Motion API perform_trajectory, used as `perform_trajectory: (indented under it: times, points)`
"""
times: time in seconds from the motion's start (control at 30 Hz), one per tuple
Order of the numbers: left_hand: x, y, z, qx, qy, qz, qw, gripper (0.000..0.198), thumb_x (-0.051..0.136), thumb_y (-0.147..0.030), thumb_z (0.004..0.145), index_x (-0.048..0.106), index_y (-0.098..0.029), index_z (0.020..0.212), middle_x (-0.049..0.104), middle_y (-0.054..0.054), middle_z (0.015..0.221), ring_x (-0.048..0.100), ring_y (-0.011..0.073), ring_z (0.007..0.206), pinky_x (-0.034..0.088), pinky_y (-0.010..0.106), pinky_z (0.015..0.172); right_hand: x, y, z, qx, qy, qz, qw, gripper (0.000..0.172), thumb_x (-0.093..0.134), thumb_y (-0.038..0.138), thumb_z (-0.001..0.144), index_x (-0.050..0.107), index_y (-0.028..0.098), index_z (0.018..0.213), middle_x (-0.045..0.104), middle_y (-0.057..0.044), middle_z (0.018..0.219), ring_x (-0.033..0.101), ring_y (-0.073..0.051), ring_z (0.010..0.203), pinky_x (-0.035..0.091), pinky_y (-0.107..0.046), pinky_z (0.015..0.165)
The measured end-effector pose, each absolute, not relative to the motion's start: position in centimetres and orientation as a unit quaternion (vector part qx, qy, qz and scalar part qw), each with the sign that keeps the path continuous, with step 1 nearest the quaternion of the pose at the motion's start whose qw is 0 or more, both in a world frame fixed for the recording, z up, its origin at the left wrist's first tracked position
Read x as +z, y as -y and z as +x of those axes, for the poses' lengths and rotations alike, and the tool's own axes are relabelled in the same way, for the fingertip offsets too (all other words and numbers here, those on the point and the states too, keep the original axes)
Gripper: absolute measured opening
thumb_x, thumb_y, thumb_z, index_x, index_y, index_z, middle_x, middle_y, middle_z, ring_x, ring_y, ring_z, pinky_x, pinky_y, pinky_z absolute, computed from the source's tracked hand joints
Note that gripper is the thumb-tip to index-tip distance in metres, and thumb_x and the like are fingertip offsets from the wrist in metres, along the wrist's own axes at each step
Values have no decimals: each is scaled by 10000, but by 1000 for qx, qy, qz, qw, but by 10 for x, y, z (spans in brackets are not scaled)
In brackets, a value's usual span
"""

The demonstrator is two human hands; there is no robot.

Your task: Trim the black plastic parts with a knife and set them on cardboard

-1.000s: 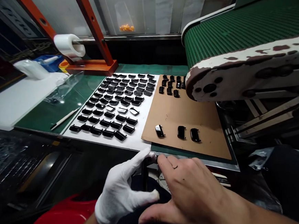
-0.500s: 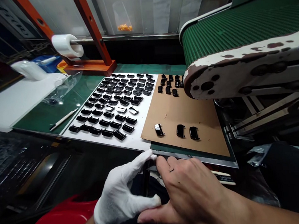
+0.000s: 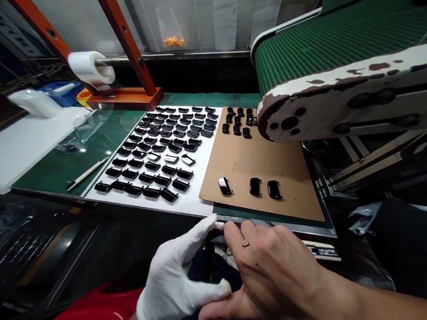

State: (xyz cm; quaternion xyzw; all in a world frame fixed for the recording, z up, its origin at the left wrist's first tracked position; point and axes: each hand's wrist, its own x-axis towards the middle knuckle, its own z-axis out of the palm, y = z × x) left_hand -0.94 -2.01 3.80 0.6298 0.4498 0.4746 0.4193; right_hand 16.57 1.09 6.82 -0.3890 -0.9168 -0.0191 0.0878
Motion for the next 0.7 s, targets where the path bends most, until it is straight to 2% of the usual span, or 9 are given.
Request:
perform_trajectory:
  times: [0.37, 0.7]
  points:
    - [41, 21, -6, 476, -471, 605, 431, 740, 849, -200, 567, 583, -118, 1254, 715, 59, 1096, 692, 206, 968, 540, 205, 913, 72, -10, 166, -14, 917, -389, 88, 798, 178, 882, 703, 561, 183, 745, 554, -25, 559, 565, -198, 436, 308, -305, 406]
    - [40, 22, -4, 475, -494, 601, 412, 724, 847, -150, 532, 613, -94, 1214, 720, 58, 1088, 701, 192, 948, 543, 160, 893, 69, -13, 166, -29, 927, -365, 76, 848, 55, 823, 766, 589, 166, 715, 541, -31, 547, 576, -220, 438, 275, -322, 382]
